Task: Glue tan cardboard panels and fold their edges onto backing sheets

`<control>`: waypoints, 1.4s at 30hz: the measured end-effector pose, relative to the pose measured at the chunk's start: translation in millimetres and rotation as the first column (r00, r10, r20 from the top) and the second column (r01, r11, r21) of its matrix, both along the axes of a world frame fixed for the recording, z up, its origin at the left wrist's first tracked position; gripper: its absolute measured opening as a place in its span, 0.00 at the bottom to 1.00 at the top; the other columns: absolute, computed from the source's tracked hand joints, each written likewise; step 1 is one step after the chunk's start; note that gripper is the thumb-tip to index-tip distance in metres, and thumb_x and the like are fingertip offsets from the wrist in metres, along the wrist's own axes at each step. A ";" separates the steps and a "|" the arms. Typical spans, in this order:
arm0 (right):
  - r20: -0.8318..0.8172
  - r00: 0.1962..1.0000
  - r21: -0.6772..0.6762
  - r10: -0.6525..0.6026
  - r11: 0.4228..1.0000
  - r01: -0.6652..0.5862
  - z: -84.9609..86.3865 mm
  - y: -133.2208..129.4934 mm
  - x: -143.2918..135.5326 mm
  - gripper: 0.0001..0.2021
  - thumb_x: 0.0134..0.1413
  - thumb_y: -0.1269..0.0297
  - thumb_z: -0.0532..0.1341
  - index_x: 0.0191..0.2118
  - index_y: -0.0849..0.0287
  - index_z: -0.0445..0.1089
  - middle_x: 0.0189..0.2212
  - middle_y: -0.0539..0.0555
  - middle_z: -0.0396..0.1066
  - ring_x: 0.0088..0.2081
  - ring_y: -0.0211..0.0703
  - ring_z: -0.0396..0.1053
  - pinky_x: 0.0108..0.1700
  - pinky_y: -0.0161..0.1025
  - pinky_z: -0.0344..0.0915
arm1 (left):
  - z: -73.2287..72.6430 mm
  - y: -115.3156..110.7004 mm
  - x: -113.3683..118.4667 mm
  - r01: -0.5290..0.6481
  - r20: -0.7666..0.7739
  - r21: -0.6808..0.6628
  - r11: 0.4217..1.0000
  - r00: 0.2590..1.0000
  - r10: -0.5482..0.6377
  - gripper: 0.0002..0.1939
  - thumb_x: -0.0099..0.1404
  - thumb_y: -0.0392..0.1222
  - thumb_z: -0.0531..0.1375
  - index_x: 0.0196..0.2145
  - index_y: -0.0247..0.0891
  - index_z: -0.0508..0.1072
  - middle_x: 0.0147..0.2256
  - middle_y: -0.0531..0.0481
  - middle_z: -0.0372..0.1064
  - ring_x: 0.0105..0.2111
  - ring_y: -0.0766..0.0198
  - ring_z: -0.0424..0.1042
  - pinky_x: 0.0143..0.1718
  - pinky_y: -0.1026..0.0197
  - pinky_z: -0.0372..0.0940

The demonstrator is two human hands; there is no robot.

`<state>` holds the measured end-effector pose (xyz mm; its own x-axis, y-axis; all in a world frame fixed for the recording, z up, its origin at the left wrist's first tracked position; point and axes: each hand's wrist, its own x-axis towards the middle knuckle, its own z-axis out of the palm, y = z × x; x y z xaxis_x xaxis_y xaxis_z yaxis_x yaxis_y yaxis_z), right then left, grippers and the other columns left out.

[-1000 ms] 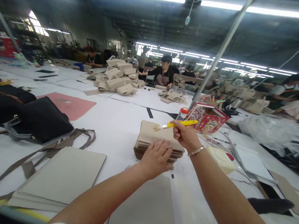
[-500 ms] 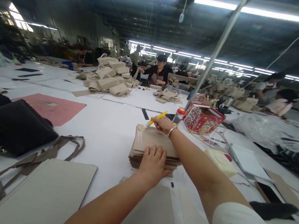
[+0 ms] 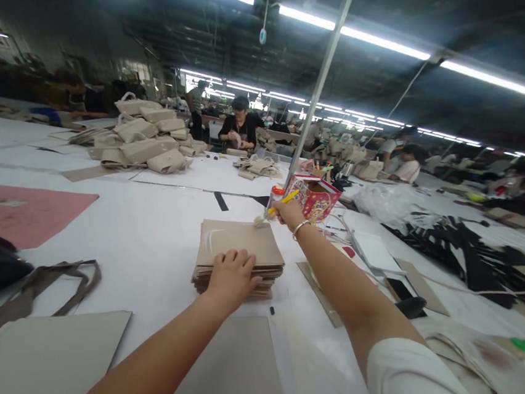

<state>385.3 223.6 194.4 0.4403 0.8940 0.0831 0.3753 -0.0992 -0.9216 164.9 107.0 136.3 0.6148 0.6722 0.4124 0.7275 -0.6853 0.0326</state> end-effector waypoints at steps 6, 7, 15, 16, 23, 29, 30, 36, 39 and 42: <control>-0.034 0.999 -0.002 -0.023 1.000 0.023 -17.3 -21.2 -2.5 0.09 0.49 0.63 0.58 0.24 0.62 0.62 0.12 0.47 0.61 0.12 0.30 0.57 0.14 0.29 0.57 | 3.3 2.3 -0.2 -0.009 -0.024 0.002 1.000 1.000 0.009 0.20 0.61 0.53 0.55 0.50 0.45 0.64 0.47 0.47 0.65 0.45 0.52 0.61 0.42 0.50 0.54; -0.019 0.999 0.005 -0.032 0.999 0.032 -15.6 -27.1 2.9 0.08 0.49 0.64 0.58 0.24 0.63 0.63 0.12 0.47 0.61 0.12 0.30 0.56 0.13 0.29 0.56 | 3.0 2.6 -0.2 -0.012 -0.026 0.000 1.000 1.000 0.012 0.20 0.61 0.52 0.55 0.50 0.45 0.64 0.47 0.47 0.65 0.45 0.52 0.61 0.42 0.50 0.54; 0.468 0.837 0.070 0.282 0.933 -0.353 -6.1 -104.9 4.3 0.09 0.48 0.60 0.61 0.36 0.57 0.73 0.32 0.52 0.74 0.27 0.36 0.69 0.31 0.33 0.66 | -1.5 -3.9 -1.8 -0.032 -0.036 -0.019 0.999 0.999 0.032 0.24 0.60 0.54 0.55 0.52 0.44 0.62 0.49 0.45 0.63 0.47 0.51 0.59 0.44 0.49 0.53; 0.587 0.744 0.059 0.319 0.900 -0.432 -9.0 -119.9 1.4 0.10 0.50 0.60 0.60 0.38 0.56 0.73 0.35 0.53 0.74 0.31 0.38 0.71 0.35 0.35 0.67 | -1.8 -3.7 -1.9 -0.034 -0.036 -0.018 0.999 0.999 0.033 0.24 0.60 0.55 0.55 0.52 0.44 0.62 0.49 0.45 0.63 0.47 0.51 0.59 0.44 0.49 0.53; 0.676 0.702 0.129 0.224 0.902 -0.412 -12.0 -231.6 -9.9 0.13 0.54 0.56 0.58 0.40 0.57 0.72 0.34 0.55 0.74 0.31 0.40 0.71 0.35 0.36 0.68 | 6.1 -11.9 -8.4 -0.052 -0.028 -0.120 0.991 0.998 0.049 0.27 0.60 0.56 0.54 0.54 0.42 0.61 0.53 0.43 0.61 0.51 0.51 0.59 0.50 0.49 0.53; 0.070 0.993 0.265 0.097 0.958 -0.112 -27.6 -268.5 -54.7 0.15 0.54 0.53 0.56 0.38 0.58 0.71 0.19 0.46 0.63 0.17 0.30 0.60 0.18 0.29 0.57 | -65.8 -123.2 -58.7 0.152 0.005 -0.126 0.980 0.988 -0.153 0.26 0.66 0.49 0.47 0.58 0.35 0.55 0.60 0.40 0.52 0.59 0.55 0.50 0.59 0.50 0.41; -0.005 0.986 0.202 0.165 0.966 -0.160 -38.4 -267.8 -69.8 0.15 0.53 0.53 0.57 0.37 0.59 0.71 0.18 0.46 0.62 0.16 0.30 0.58 0.17 0.28 0.56 | -83.8 -147.3 -67.0 0.185 -0.025 -0.183 0.966 0.981 -0.193 0.25 0.66 0.48 0.47 0.58 0.36 0.56 0.59 0.41 0.54 0.59 0.55 0.51 0.59 0.49 0.42; -0.337 0.741 -0.115 0.581 0.756 -0.644 -114.0 -252.4 -171.6 0.16 0.47 0.53 0.62 0.33 0.62 0.67 0.15 0.44 0.62 0.13 0.29 0.57 0.15 0.28 0.54 | -144.2 -214.6 -95.4 0.195 -0.049 -0.367 0.910 0.972 -0.228 0.30 0.64 0.54 0.49 0.59 0.37 0.53 0.60 0.42 0.52 0.60 0.53 0.49 0.59 0.44 0.41; -0.406 0.599 -0.169 0.690 0.587 -0.792 -135.9 -238.5 -197.3 0.14 0.46 0.54 0.62 0.32 0.62 0.67 0.14 0.44 0.62 0.13 0.29 0.57 0.14 0.27 0.53 | -143.4 -210.8 -96.4 0.196 -0.025 -0.401 0.895 0.974 -0.225 0.31 0.64 0.56 0.48 0.59 0.36 0.53 0.60 0.42 0.51 0.60 0.53 0.47 0.60 0.43 0.39; -0.394 0.653 -0.216 0.647 0.625 -0.750 -145.8 -214.9 -202.0 0.12 0.45 0.58 0.63 0.31 0.63 0.68 0.14 0.44 0.63 0.13 0.29 0.58 0.14 0.27 0.53 | -142.8 -207.7 -94.9 0.205 -0.007 -0.426 0.881 0.973 -0.230 0.31 0.64 0.57 0.47 0.59 0.36 0.53 0.61 0.42 0.50 0.61 0.52 0.46 0.60 0.43 0.38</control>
